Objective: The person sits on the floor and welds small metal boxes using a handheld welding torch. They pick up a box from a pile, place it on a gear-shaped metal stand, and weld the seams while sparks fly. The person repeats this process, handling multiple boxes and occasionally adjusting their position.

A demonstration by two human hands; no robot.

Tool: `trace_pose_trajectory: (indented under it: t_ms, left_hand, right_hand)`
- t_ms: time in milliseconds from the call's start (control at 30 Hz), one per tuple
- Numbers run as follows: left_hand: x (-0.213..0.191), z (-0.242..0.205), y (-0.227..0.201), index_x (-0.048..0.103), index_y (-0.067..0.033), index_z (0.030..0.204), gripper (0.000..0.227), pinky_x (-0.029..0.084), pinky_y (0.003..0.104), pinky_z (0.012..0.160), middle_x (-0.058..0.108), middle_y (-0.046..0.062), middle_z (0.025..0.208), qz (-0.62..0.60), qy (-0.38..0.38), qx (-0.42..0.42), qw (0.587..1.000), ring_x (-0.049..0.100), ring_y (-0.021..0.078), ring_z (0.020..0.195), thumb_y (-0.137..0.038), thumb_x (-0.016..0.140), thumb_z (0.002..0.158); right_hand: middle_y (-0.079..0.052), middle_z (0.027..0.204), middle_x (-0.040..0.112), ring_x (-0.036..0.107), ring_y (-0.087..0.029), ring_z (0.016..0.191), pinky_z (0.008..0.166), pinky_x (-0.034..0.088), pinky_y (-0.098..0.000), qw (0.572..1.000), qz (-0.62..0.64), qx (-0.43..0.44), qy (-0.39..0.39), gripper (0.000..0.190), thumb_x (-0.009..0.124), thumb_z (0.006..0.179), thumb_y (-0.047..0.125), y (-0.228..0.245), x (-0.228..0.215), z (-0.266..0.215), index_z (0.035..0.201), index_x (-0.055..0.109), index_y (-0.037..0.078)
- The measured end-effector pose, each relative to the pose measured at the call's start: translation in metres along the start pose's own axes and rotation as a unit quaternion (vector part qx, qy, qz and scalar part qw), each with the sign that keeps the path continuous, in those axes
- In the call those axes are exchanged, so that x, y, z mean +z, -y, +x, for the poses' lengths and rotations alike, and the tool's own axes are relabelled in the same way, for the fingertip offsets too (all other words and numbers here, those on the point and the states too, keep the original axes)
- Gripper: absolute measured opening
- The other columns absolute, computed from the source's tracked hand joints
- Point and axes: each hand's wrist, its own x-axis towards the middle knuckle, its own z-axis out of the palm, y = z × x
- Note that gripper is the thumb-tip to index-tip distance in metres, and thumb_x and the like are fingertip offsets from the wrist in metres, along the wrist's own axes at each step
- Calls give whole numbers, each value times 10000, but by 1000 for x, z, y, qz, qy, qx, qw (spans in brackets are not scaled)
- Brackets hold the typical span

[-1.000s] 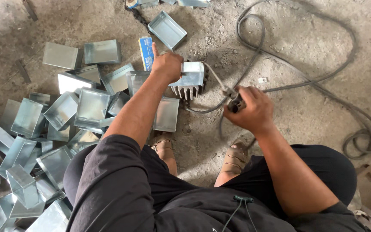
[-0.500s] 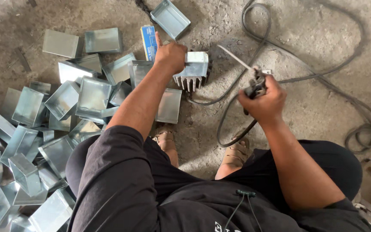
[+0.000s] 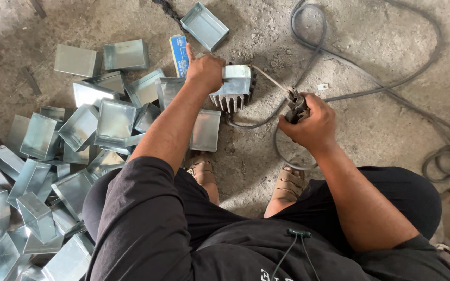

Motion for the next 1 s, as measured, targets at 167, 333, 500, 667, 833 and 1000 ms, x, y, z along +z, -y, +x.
trace_pose_trajectory:
  t_ms: [167, 333, 500, 667, 833, 1000]
  left_hand:
    - [12, 12, 11, 721, -132, 1100, 324, 10, 770, 1160, 754, 100, 1057, -18, -59, 26, 998, 646, 299, 1196, -216, 747, 789]
    - [13, 11, 5, 719, -114, 1065, 274, 19, 728, 1184, 760, 130, 964, 20, -4, -5, 1000, 657, 330, 1141, -181, 695, 801]
    - [22, 12, 8, 626, -21, 1284, 505, 35, 728, 1177, 740, 184, 1084, -1, -73, 4, 997, 675, 345, 1125, -180, 698, 810]
    - [20, 11, 12, 664, -96, 1213, 634, 39, 766, 1119, 708, 152, 1231, 34, -127, 55, 990, 599, 360, 1263, -296, 788, 625]
    - [-3, -3, -2, 627, -162, 1276, 537, -13, 753, 1137, 671, 135, 1236, 2, 14, -6, 1000, 589, 355, 1229, -391, 791, 819]
    - [-14, -16, -7, 627, -183, 1302, 473, 20, 746, 1183, 722, 135, 1186, -10, 11, -11, 1000, 639, 355, 1200, -342, 762, 877]
  right_hand:
    - [-34, 988, 743, 762, -135, 951, 754, 595, -271, 993, 116, 30, 12, 358, 842, 725, 221, 3, -1, -5, 867, 557, 56]
    - [-37, 743, 678, 667, -133, 639, 612, 548, -293, 996, 74, 44, 20, 365, 847, 691, 200, 7, -3, 0, 959, 660, 38]
    - [-50, 756, 674, 660, -130, 648, 619, 547, -300, 997, 75, 2, 3, 381, 864, 694, 186, 12, -7, 5, 970, 657, 24]
    - [-61, 1070, 716, 681, -76, 758, 640, 565, -271, 983, 183, 23, -9, 309, 805, 713, 162, 6, -2, 4, 860, 558, 50]
    - [-27, 863, 635, 598, -102, 754, 712, 547, -294, 979, 181, 54, -76, 377, 895, 846, 123, -17, 2, 4, 1026, 579, 24]
    - [-43, 862, 620, 608, -145, 744, 690, 514, -321, 905, 360, 202, -99, 296, 829, 867, 136, -32, -4, 12, 1007, 585, 46]
